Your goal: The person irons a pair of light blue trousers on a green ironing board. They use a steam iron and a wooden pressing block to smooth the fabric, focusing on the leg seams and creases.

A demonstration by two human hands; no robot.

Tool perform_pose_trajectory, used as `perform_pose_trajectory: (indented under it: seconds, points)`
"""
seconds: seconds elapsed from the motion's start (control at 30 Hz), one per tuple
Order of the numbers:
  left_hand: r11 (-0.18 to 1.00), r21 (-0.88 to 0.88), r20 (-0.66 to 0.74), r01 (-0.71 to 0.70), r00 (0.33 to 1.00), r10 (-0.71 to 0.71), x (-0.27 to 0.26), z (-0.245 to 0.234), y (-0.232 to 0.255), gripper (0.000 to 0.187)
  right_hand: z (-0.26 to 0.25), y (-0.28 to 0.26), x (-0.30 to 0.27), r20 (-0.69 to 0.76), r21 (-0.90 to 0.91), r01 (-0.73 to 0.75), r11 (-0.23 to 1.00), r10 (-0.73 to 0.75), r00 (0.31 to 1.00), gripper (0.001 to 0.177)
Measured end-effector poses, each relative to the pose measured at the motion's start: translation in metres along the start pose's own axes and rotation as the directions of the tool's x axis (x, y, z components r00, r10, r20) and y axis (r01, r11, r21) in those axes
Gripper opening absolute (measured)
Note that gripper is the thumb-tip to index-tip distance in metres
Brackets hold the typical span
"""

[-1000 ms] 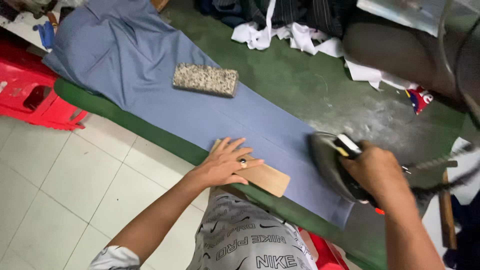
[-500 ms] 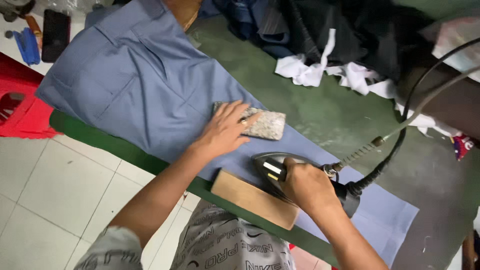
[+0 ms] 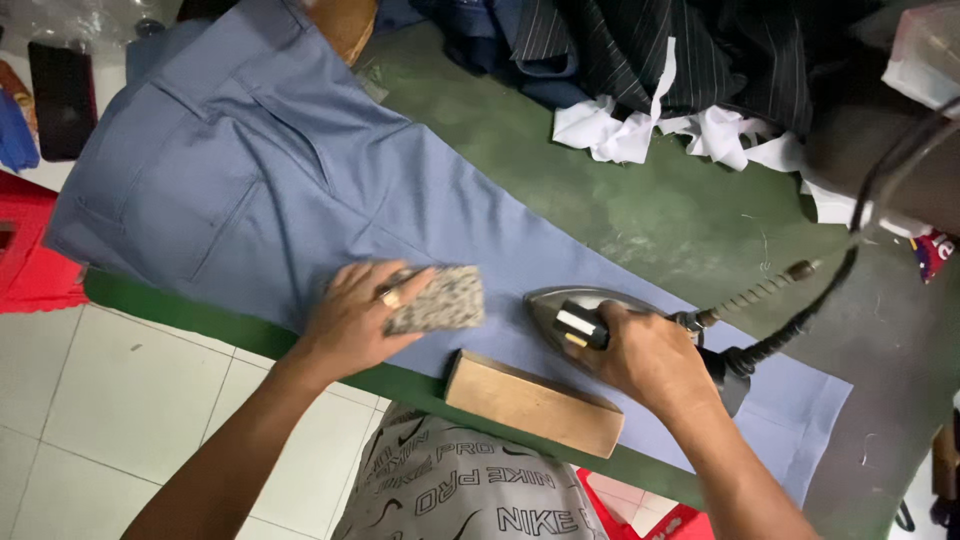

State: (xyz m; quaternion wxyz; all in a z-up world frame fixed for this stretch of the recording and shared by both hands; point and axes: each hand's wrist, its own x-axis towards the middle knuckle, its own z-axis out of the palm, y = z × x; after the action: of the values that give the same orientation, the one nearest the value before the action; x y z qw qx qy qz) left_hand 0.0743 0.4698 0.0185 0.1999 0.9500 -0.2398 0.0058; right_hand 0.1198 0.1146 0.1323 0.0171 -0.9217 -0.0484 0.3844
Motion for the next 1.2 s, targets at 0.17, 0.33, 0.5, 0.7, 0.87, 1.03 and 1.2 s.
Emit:
perform_pose_trajectory:
  seconds: [0.17, 0.33, 0.5, 0.7, 0.87, 1.03, 1.2]
  points:
    - [1.0, 0.005, 0.116, 0.011, 0.993, -0.012, -0.034, 0.008, -0.022, 0.084, -0.004, -0.023, -0.001, 0.045, -0.013, 0.18, 0.984, -0.18, 0.983, 0.061]
    - [0.999, 0.037, 0.21, -0.016, 0.978, 0.008, -0.018, 0.004, -0.027, 0.084, 0.007, -0.053, 0.013, -0.031, -0.09, 0.238, 0.967, -0.241, 0.97, 0.064]
    - [0.929, -0.361, -0.025, -0.079, 0.997, 0.075, 0.082, 0.051, -0.038, 0.019, 0.008, -0.082, 0.033, -0.135, -0.066, 0.143, 0.988, -0.151, 0.979, 0.059]
    - [0.997, 0.04, 0.224, 0.069, 0.972, -0.077, 0.155, 0.053, -0.064, 0.059, 0.001, -0.082, 0.057, -0.087, 0.163, -0.092, 0.982, 0.107, 0.99, 0.068]
    - [0.955, 0.086, 0.198, 0.283, 0.935, -0.294, 0.171, 0.035, -0.079, 0.067, -0.024, -0.061, 0.044, 0.033, 0.234, -0.1, 0.967, 0.095, 0.995, 0.079]
    - [0.915, 0.072, 0.145, 0.397, 0.903, -0.404, 0.176, 0.031, -0.092, 0.076, -0.04, -0.067, 0.046, 0.129, 0.457, -0.065, 0.887, 0.006, 0.992, 0.065]
    - [0.905, 0.102, 0.0, 0.413, 0.91, -0.415, 0.182, 0.048, -0.114, 0.082, -0.056, -0.102, 0.047, 0.072, 0.208, -0.057, 0.977, 0.043, 0.996, 0.067]
